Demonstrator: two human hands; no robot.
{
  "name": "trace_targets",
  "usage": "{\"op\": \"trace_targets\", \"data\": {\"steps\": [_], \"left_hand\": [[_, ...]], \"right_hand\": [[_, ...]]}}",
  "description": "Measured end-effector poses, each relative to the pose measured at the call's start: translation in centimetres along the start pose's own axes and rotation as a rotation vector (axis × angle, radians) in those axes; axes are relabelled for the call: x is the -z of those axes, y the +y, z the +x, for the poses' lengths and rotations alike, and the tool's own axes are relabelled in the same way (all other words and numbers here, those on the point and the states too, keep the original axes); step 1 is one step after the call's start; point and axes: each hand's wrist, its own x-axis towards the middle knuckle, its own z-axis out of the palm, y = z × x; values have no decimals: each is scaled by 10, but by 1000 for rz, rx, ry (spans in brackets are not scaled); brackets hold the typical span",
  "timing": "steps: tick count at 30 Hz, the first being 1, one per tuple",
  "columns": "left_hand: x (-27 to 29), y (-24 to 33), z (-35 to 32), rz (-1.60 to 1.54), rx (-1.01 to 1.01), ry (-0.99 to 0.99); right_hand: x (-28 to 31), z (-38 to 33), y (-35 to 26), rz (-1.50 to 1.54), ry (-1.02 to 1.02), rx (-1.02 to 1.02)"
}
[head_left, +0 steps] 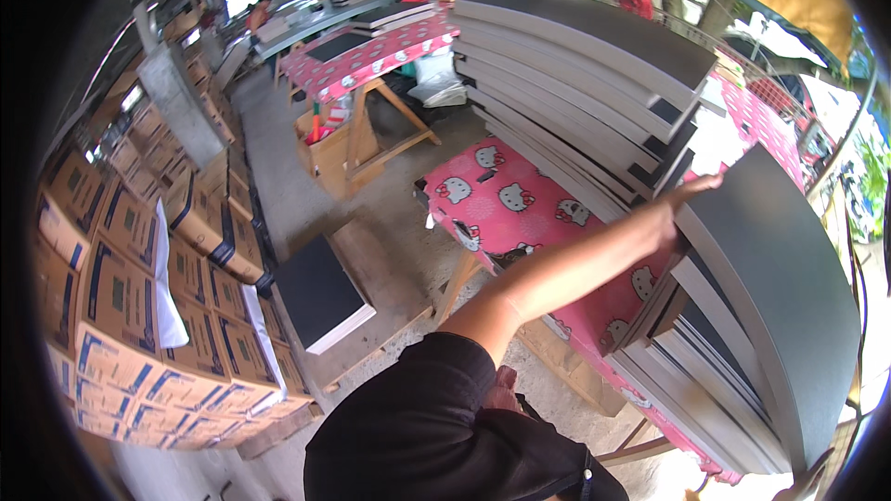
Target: The person places black panels into plastic bags and then stacks the bagged panels into larger groups before moving a completed stack onto a pile.
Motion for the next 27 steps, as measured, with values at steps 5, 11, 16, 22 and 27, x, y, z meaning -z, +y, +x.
{"op": "trace_targets", "data": {"steps": [5, 11, 16, 22, 27], "left_hand": [[-9, 27, -77, 125, 2, 30], [38, 89, -44, 763, 118, -40], [15, 73, 41, 1120, 102, 253], [-37, 94, -86, 1149, -451, 174], [30, 141, -140, 1312, -868, 186]], "right_hand": [[67, -58, 26, 40, -63, 0], [62, -79, 64, 143, 38, -10], [30, -99, 69, 199, 37, -70], [-8, -143, 71, 374, -27, -167], [-56, -213, 59, 630, -155, -171]]}}
